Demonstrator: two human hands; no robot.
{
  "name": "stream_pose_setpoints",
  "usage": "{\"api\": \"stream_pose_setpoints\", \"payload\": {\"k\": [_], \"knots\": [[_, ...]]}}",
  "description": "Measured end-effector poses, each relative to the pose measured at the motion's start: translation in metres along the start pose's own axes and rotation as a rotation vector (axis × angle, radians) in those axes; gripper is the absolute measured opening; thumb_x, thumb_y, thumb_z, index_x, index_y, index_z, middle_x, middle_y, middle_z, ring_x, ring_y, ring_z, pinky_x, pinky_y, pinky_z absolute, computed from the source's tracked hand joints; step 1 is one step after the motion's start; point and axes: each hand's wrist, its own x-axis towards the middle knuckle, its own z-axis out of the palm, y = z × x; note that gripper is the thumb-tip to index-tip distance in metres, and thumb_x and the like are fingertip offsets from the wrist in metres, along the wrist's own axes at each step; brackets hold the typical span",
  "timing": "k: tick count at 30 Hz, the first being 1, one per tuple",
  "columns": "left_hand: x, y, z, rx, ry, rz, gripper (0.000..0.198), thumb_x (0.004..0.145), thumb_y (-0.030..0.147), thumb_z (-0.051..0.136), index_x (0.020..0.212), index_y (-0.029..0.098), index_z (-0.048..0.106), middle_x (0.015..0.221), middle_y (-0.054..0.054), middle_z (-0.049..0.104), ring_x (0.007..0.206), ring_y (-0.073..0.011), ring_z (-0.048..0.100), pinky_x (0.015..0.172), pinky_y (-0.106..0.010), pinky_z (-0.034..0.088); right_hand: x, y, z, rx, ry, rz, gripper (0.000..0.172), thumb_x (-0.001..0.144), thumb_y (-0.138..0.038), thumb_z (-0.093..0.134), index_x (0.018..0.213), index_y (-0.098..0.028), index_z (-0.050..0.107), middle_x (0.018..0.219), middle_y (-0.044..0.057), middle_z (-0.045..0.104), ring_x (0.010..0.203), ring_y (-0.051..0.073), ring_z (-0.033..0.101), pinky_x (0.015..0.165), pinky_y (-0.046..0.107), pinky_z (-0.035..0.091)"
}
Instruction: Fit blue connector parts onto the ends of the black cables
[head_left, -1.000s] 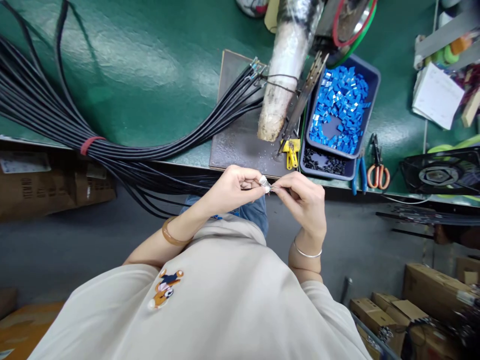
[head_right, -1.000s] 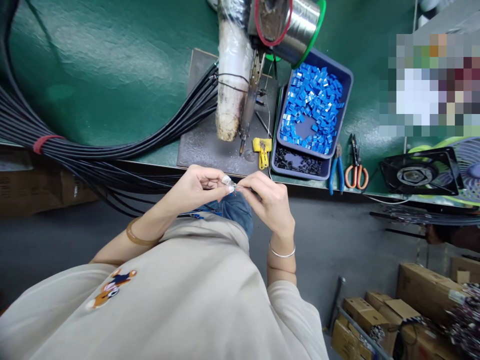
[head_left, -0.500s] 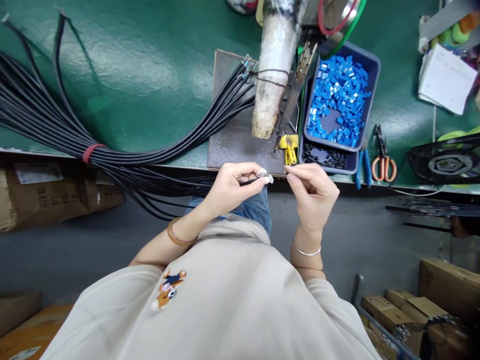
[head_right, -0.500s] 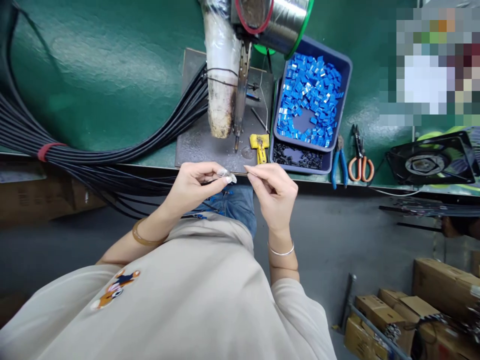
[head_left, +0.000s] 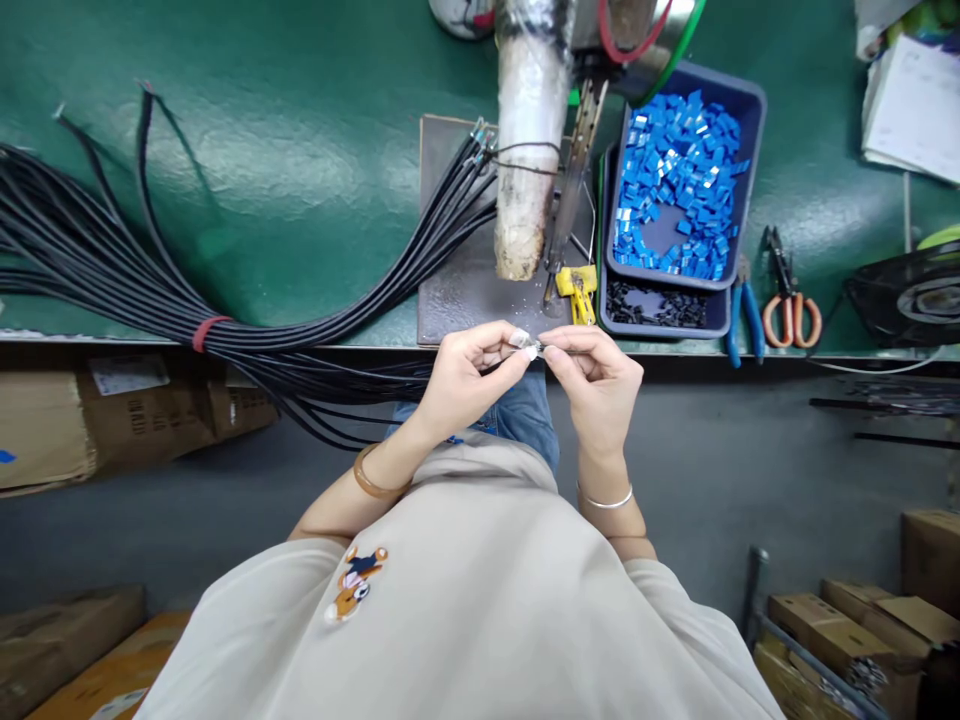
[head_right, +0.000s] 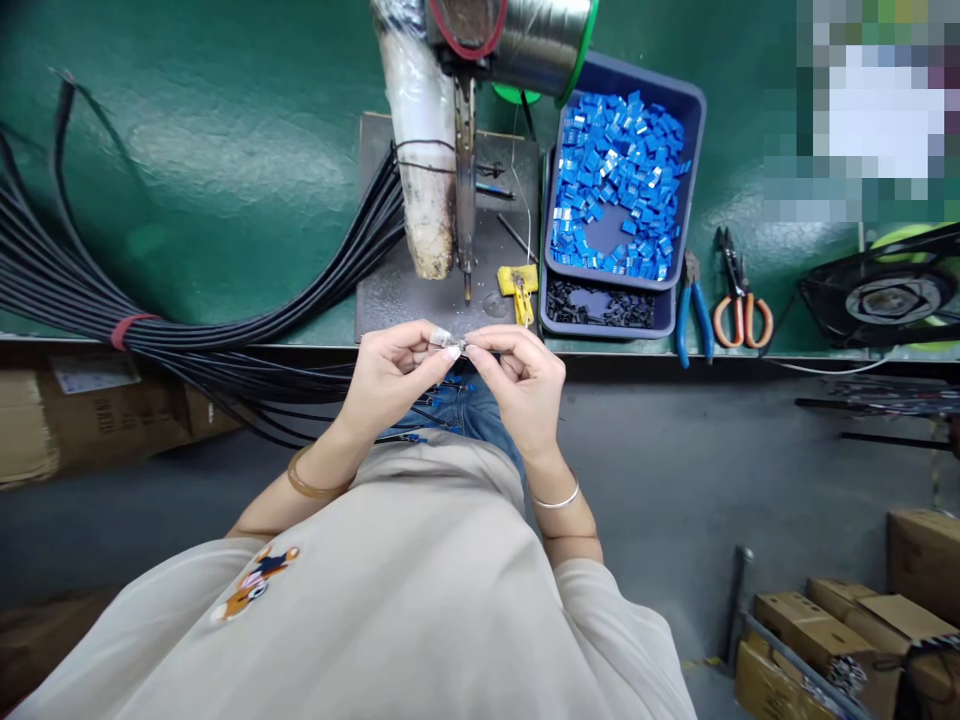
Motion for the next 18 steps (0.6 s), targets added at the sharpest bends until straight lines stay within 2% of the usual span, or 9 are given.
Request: {"api": "stream_pose_setpoints", "payload": {"k": [8,13,16,18], "knots": [[-0.0048,-0.0060,-0.0017,0.121,0.009,0.002,0.012,0.087,0.024,0.065,0.082,0.013,0.068,0.069,0.001,0.058,0.060,-0.0066,0.049,0.056,-0.017,0.042,-0.0016,0.0033,0.0029,0.058,-0.002,0.059,0.004,0.085,-0.026,0.071,0.083,-0.022,0.071,0.088,0.002,0.071,0.078,0.013,0.065,0.065,0.026,0.051],[-0.0050,-0.0058,-0.0018,0.275,0.003,0.097,0.011,0.087,0.021,0.063,0.084,0.013,0.071,0.076,-0.003,0.069,0.067,-0.0098,0.059,0.066,-0.019,0.049,-0.0022,-0.0003,0.0005,-0.035,0.004,0.060,0.009,0.085,-0.030,0.071,0.081,-0.022,0.070,0.088,0.003,0.070,0.079,0.015,0.064,0.062,0.028,0.050],[-0.0057,-0.0058,-0.0007,0.315,-0.002,0.132,0.009,0.085,0.017,0.063,0.082,0.013,0.071,0.073,-0.002,0.069,0.064,-0.0088,0.058,0.063,-0.019,0.046,-0.0016,-0.0032,-0.0020,-0.081,-0.005,0.029,0.009,0.085,-0.029,0.071,0.079,-0.022,0.070,0.087,0.003,0.070,0.072,0.013,0.060,0.057,0.027,0.044],[-0.0072,-0.0066,-0.0004,0.300,-0.009,0.102,0.007,0.084,0.017,0.064,0.085,0.013,0.069,0.072,-0.001,0.067,0.062,-0.0083,0.056,0.060,-0.018,0.044,-0.0005,-0.0047,-0.0039,-0.122,-0.041,0.012,0.009,0.085,-0.029,0.071,0.079,-0.022,0.070,0.089,0.003,0.070,0.060,0.009,0.051,0.051,0.027,0.036]]}}
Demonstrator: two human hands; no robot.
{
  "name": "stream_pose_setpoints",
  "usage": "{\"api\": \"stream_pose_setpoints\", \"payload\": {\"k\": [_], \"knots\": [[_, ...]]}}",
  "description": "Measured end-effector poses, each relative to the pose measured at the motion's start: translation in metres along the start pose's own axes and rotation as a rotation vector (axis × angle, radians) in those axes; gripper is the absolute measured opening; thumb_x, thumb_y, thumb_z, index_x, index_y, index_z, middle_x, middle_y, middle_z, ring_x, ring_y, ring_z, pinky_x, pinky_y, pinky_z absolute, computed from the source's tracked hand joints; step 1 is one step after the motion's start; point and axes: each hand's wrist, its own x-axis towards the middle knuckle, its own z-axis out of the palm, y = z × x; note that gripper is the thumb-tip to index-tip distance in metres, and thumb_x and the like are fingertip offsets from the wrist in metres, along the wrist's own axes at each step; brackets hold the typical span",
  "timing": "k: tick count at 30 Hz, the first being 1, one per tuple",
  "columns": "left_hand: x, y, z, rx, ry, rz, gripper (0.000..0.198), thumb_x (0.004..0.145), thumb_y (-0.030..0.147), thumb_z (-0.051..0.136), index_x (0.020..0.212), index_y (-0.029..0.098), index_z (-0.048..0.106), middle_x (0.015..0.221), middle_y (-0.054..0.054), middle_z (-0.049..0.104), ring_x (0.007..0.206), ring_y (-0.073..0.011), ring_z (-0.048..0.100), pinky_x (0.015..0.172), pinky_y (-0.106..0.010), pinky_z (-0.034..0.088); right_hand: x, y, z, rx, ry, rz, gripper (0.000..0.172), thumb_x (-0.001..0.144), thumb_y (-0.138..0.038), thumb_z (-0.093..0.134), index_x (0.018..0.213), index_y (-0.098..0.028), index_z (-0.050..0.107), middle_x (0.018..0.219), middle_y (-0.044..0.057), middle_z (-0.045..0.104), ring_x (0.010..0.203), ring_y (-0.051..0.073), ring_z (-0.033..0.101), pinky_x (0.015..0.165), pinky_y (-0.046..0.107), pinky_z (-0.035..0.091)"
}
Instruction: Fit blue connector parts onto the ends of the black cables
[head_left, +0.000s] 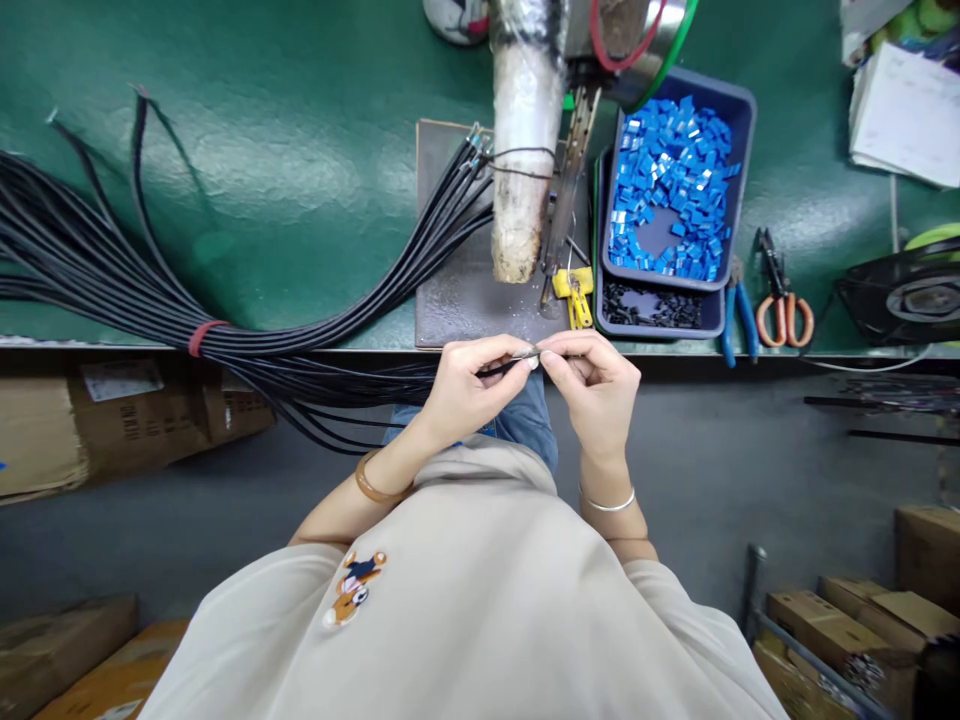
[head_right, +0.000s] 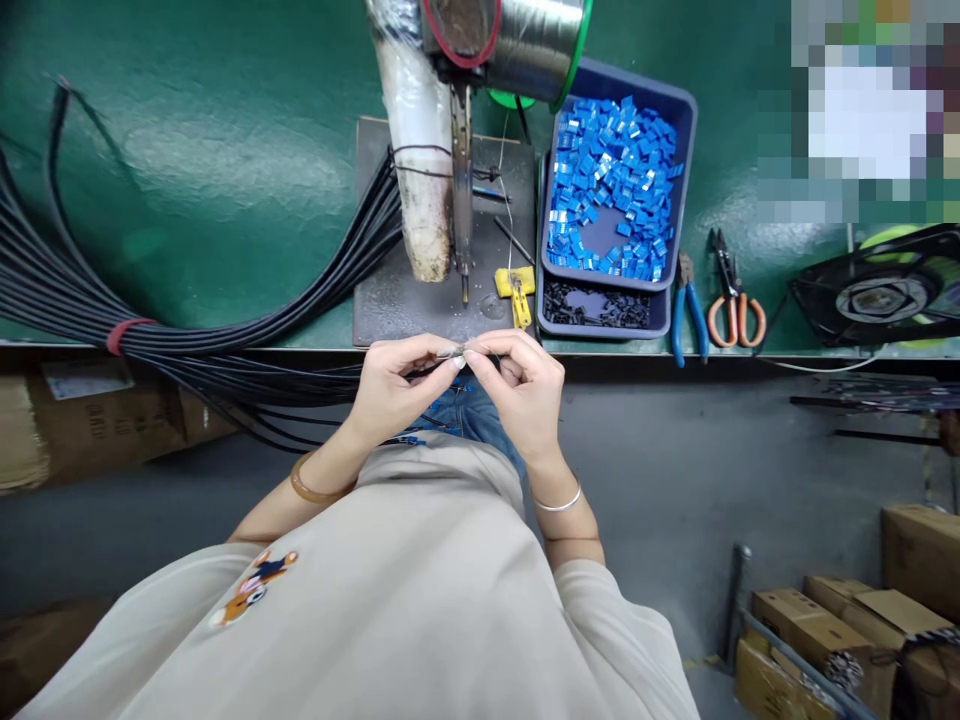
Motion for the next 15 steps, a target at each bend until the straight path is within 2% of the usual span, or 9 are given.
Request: {"api": "stream_pose_setpoints", "payload": {"k": [2,4,9,15], "knots": [[-0.002,-0.001,-0.001,-0.047,-0.033,-0.058,0.010,0.081,0.016,0.065,0.090,0.013,0.066,0.073,-0.001,0.066,0.061,-0.0077,0.056,0.056,-0.017,0.042,0.001,-0.001,-0.002,-0.054,-0.048,-0.017,0.012,0.084,-0.029,0.072,0.076,-0.021,0.069,0.090,0.002,0.070,0.052,0.006,0.037,0.048,0.026,0.029],[-0.003,-0.002,-0.003,-0.116,-0.080,-0.126,0.015,0.079,0.014,0.065,0.093,0.014,0.061,0.072,0.000,0.064,0.059,-0.0065,0.054,0.054,-0.016,0.040,0.002,-0.001,-0.005,-0.103,-0.088,-0.026,0.016,0.083,-0.032,0.073,0.074,-0.020,0.067,0.092,0.002,0.070,0.050,0.004,0.030,0.046,0.026,0.025],[-0.003,-0.001,-0.011,-0.280,-0.134,-0.222,0.015,0.082,0.015,0.064,0.090,0.017,0.051,0.069,0.001,0.065,0.060,-0.0066,0.057,0.059,-0.017,0.044,0.002,0.001,-0.013,-0.048,-0.105,0.074,0.021,0.084,-0.037,0.070,0.099,-0.022,0.066,0.093,0.001,0.070,0.044,0.003,0.026,0.041,0.025,0.018],[-0.002,-0.003,-0.013,-0.294,-0.164,-0.221,0.016,0.083,0.019,0.065,0.096,0.016,0.056,0.071,0.000,0.069,0.061,-0.0081,0.061,0.061,-0.018,0.047,0.007,0.002,-0.010,0.021,-0.214,0.039,0.009,0.081,-0.026,0.072,0.077,-0.020,0.065,0.089,-0.001,0.064,0.046,0.002,0.024,0.044,0.026,0.018]]}}
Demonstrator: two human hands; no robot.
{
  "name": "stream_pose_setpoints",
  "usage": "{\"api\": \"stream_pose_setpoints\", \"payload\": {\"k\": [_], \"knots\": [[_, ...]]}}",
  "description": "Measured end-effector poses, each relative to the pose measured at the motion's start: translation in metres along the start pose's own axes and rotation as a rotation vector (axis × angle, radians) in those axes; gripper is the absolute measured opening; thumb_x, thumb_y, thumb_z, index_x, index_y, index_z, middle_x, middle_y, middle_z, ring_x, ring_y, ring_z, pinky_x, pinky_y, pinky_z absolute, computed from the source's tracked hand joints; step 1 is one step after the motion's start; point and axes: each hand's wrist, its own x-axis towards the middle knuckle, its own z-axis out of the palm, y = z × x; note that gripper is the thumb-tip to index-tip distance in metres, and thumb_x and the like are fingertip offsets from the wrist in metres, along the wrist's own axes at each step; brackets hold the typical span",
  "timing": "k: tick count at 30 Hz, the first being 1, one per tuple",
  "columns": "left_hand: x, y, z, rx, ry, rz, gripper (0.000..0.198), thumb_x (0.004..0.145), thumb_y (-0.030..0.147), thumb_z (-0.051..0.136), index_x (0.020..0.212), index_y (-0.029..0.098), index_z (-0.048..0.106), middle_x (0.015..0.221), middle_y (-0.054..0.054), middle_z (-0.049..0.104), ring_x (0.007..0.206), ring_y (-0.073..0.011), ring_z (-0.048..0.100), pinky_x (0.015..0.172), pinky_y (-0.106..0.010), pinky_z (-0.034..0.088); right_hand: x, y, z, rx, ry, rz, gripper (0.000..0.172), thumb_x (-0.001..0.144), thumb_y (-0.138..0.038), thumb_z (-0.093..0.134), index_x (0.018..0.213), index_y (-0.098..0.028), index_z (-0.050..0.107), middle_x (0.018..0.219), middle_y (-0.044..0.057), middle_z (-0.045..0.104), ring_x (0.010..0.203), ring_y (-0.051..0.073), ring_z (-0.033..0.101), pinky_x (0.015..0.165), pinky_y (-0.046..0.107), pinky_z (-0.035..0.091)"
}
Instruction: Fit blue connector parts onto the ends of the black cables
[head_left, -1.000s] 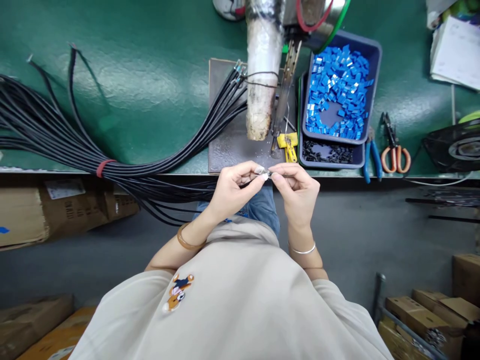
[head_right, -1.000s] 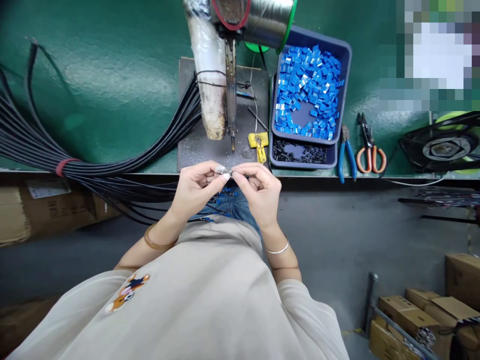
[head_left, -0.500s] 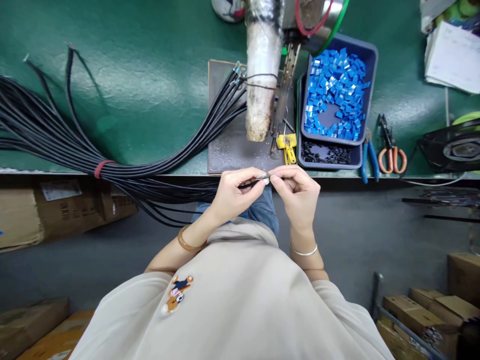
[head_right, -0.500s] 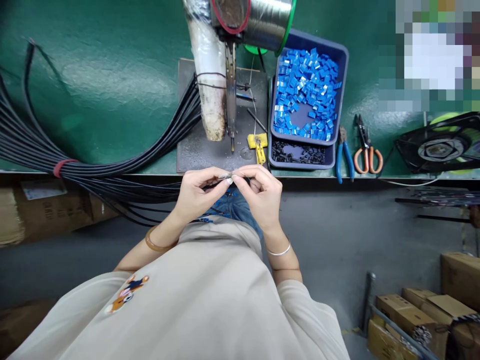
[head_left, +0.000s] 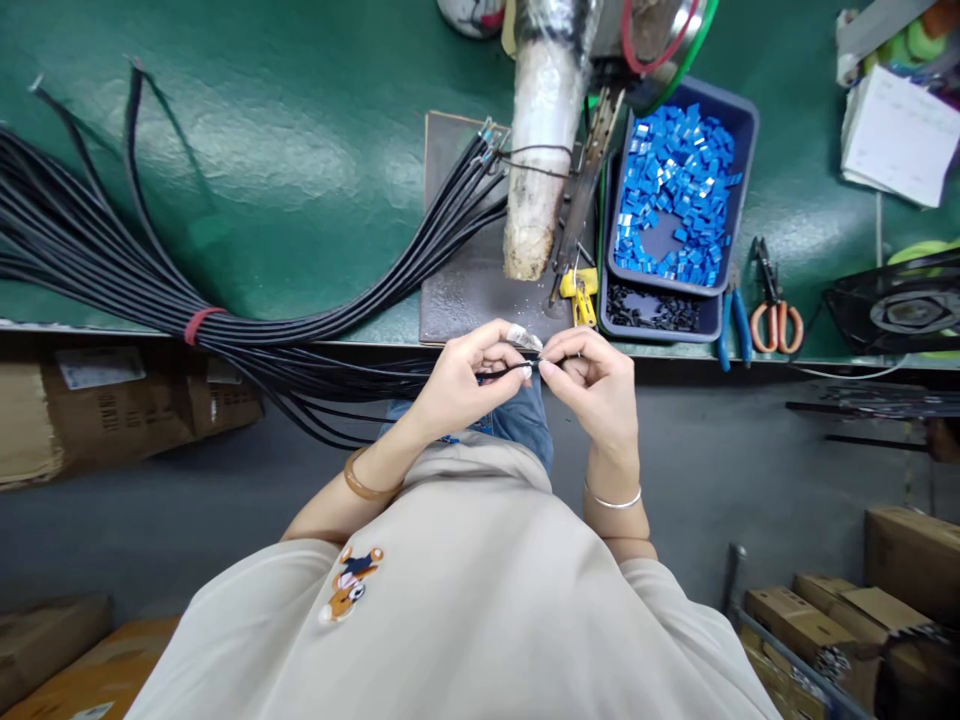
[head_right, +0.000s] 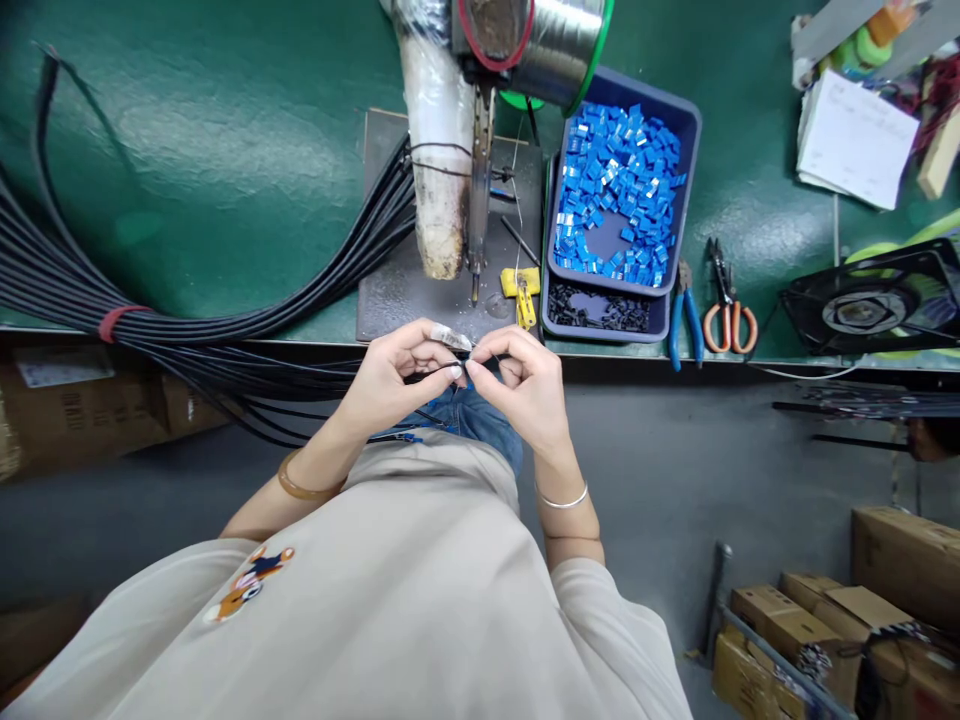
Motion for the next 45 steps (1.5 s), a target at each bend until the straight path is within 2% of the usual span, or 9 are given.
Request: {"api": "stream_pose_setpoints", "payload": {"k": [5,9,13,17,20,24,37,42,45], "knots": [[-0.002,-0.004,0.001,0.079,0.113,0.036,0.017,0.082,0.027,0.072,0.089,0.014,0.064,0.077,-0.004,0.071,0.069,-0.0118,0.065,0.066,-0.021,0.051,-0.006,-0.010,-0.005,-0.151,0.167,-0.097,0.011,0.082,-0.032,0.072,0.078,-0.022,0.070,0.079,0.000,0.066,0.049,0.006,0.037,0.045,0.027,0.025],[-0.006,0.003,0.011,0.423,0.110,0.277,0.015,0.088,0.028,0.067,0.081,0.015,0.071,0.071,-0.004,0.070,0.061,-0.0110,0.058,0.062,-0.023,0.044,-0.023,-0.037,-0.034,-0.202,0.399,-0.244,0.011,0.088,-0.035,0.065,0.087,-0.026,0.072,0.066,-0.002,0.063,0.048,0.010,0.050,0.044,0.028,0.033],[-0.004,0.008,0.009,0.499,-0.328,0.245,0.023,0.094,0.023,0.055,0.077,0.016,0.070,0.065,-0.004,0.066,0.059,-0.0119,0.057,0.059,-0.024,0.040,-0.019,-0.056,-0.074,-0.620,0.265,-0.279,0.007,0.087,-0.027,0.068,0.092,-0.028,0.074,0.066,-0.002,0.067,0.053,0.013,0.057,0.051,0.029,0.037],[0.000,-0.006,-0.023,0.058,-0.823,-0.039,0.036,0.093,0.037,0.059,0.065,0.015,0.064,0.051,-0.001,0.056,0.045,-0.0082,0.046,0.049,-0.021,0.035,0.025,-0.039,-0.109,-1.170,0.276,-0.197,0.008,0.087,-0.022,0.066,0.082,-0.022,0.072,0.069,0.001,0.065,0.061,0.015,0.055,0.060,0.032,0.031],[-0.001,-0.018,-0.040,-0.362,-0.548,-0.253,0.035,0.082,0.046,0.072,0.074,0.013,0.068,0.047,-0.002,0.057,0.036,-0.0068,0.039,0.039,-0.021,0.024,0.068,-0.012,-0.126,-1.249,0.273,-0.060,0.014,0.084,-0.016,0.067,0.072,-0.023,0.065,0.070,0.001,0.061,0.063,0.015,0.047,0.062,0.033,0.026],[-0.005,-0.010,-0.037,-0.600,-0.111,-0.277,0.029,0.076,0.041,0.077,0.079,0.012,0.072,0.044,0.002,0.052,0.037,-0.0043,0.033,0.039,-0.020,0.017,0.108,0.015,-0.131,-1.149,0.190,-0.128,0.014,0.086,-0.017,0.064,0.078,-0.027,0.059,0.089,0.002,0.063,0.077,0.017,0.048,0.069,0.033,0.032],[0.010,0.008,-0.017,-0.700,-0.062,-0.179,0.019,0.075,0.030,0.078,0.085,0.015,0.071,0.064,-0.002,0.064,0.044,-0.0052,0.044,0.038,-0.020,0.023,0.130,0.022,-0.117,-1.297,0.274,-0.084,0.010,0.078,-0.011,0.053,0.078,-0.021,0.052,0.085,0.006,0.061,0.077,0.020,0.055,0.076,0.038,0.043],[0.016,0.013,-0.006,-0.591,0.004,-0.158,0.016,0.076,0.027,0.076,0.081,0.012,0.070,0.055,0.002,0.056,0.042,-0.0021,0.032,0.039,-0.019,0.013,0.093,0.001,-0.105,-0.902,0.528,-0.372,0.009,0.081,-0.016,0.060,0.075,-0.021,0.055,0.084,0.003,0.064,0.077,0.018,0.062,0.068,0.033,0.050],[0.020,0.019,0.000,-0.477,0.066,-0.176,0.015,0.078,0.024,0.072,0.072,0.011,0.067,0.051,0.003,0.053,0.043,-0.0013,0.032,0.040,-0.017,0.015,0.058,-0.010,-0.083,-0.489,0.545,-0.341,0.013,0.082,-0.022,0.068,0.078,-0.019,0.056,0.079,-0.001,0.063,0.061,0.013,0.065,0.055,0.027,0.051]]}}
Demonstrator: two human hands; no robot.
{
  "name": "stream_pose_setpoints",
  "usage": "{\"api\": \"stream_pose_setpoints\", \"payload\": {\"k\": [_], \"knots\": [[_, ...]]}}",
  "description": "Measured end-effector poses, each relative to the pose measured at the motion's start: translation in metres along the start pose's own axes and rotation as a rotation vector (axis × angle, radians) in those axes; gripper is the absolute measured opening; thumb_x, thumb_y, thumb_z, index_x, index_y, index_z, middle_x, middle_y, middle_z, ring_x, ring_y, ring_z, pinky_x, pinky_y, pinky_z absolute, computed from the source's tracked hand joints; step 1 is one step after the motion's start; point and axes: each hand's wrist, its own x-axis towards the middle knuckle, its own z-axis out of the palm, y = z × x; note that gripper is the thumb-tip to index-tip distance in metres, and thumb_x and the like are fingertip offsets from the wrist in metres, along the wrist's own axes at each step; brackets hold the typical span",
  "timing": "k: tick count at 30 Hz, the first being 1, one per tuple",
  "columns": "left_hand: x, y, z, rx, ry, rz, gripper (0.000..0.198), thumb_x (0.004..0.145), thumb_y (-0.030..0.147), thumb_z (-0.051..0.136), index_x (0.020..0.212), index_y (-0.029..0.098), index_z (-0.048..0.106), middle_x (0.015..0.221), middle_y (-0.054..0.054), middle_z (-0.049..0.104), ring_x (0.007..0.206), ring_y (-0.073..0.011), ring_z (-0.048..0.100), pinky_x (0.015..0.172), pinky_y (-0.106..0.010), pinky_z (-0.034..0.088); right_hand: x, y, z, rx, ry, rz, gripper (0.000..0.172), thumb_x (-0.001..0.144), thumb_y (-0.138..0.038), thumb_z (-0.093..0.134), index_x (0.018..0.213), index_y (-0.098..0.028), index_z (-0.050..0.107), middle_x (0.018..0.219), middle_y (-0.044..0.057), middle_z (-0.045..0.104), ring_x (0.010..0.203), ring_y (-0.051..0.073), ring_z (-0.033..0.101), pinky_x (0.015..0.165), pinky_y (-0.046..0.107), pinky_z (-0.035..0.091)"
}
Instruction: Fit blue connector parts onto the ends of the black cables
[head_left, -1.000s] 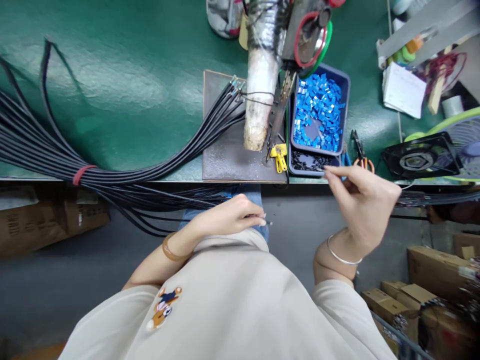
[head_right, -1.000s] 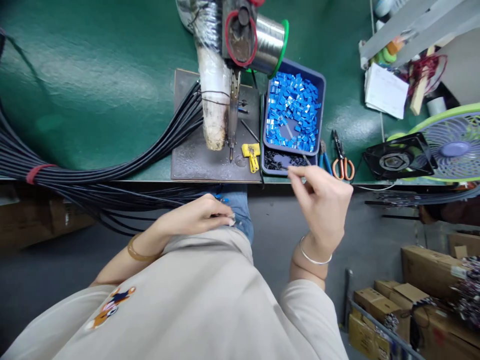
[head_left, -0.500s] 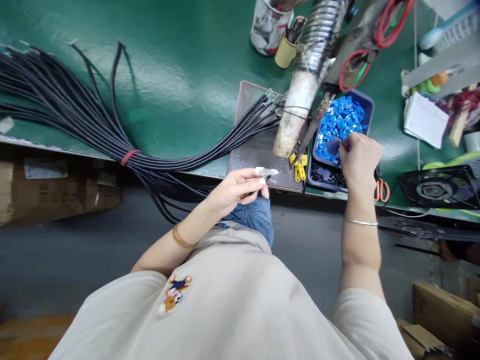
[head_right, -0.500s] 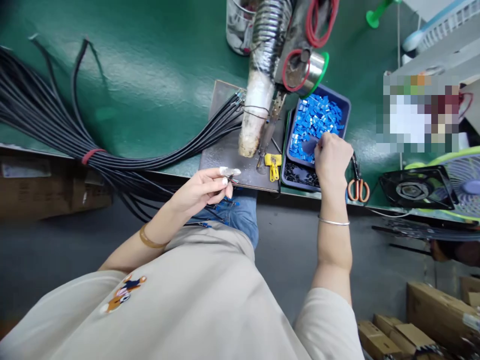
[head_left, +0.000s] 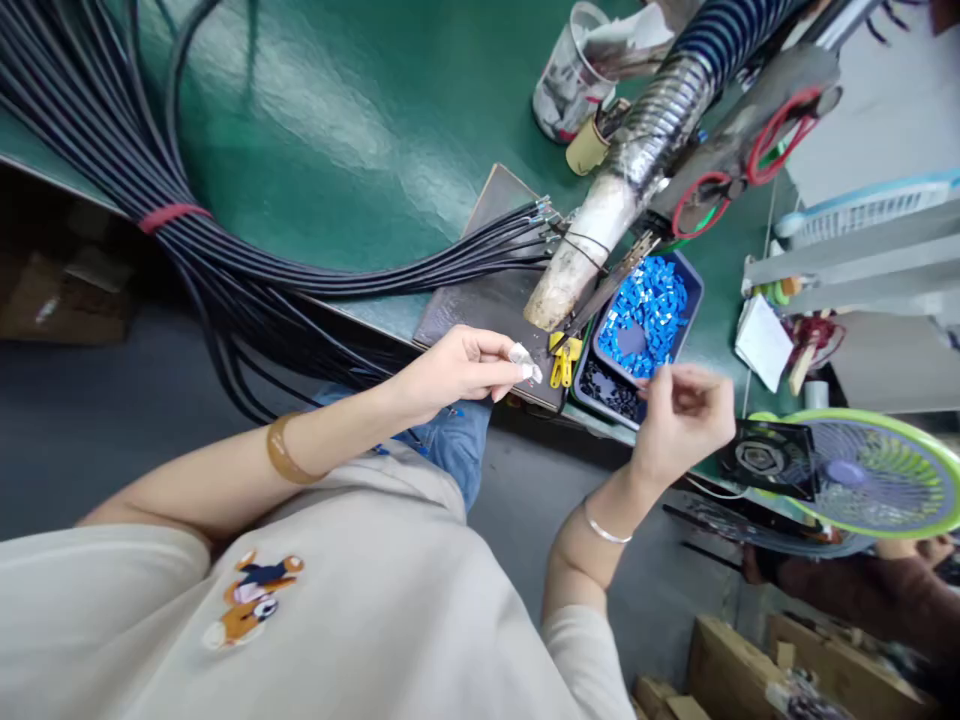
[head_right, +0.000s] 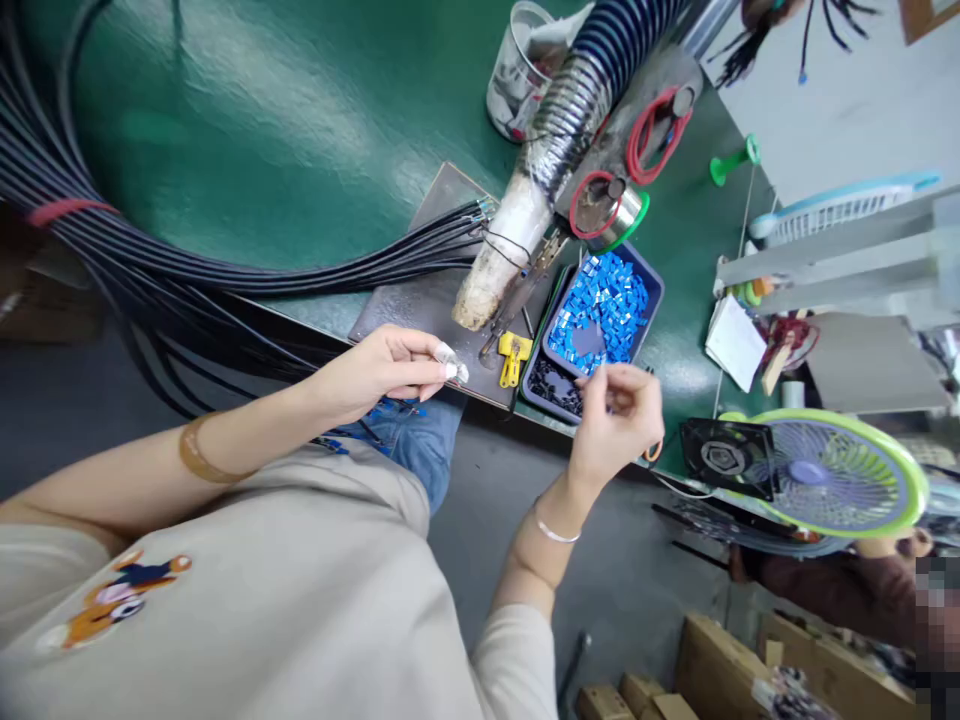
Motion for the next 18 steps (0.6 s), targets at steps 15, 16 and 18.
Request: {"api": "stream_pose_setpoints", "payload": {"k": [15,16,18], "knots": [[0.004,-0.006,0.014,0.303,0.080,0.075,0.011,0.078,0.017,0.065,0.071,0.011,0.059,0.049,0.004,0.054,0.046,-0.0033,0.043,0.047,-0.015,0.030,-0.084,-0.034,0.038,0.289,-0.028,-0.264,0.020,0.081,-0.005,0.072,0.093,-0.021,0.071,0.093,0.001,0.074,0.087,0.014,0.072,0.077,0.032,0.062],[0.004,-0.006,0.014,0.304,0.073,0.076,0.010,0.078,0.017,0.065,0.072,0.012,0.059,0.050,0.003,0.055,0.047,-0.0037,0.044,0.048,-0.015,0.031,-0.084,-0.034,0.039,0.293,-0.047,-0.277,0.020,0.081,-0.005,0.071,0.093,-0.021,0.071,0.093,0.001,0.075,0.086,0.014,0.072,0.077,0.032,0.062],[0.004,-0.005,0.013,0.305,0.061,0.081,0.011,0.079,0.018,0.064,0.072,0.012,0.059,0.050,0.003,0.055,0.047,-0.0039,0.044,0.048,-0.015,0.031,-0.085,-0.035,0.039,0.295,-0.082,-0.294,0.019,0.081,-0.005,0.071,0.093,-0.020,0.070,0.093,0.001,0.075,0.086,0.013,0.072,0.078,0.031,0.062]]}}
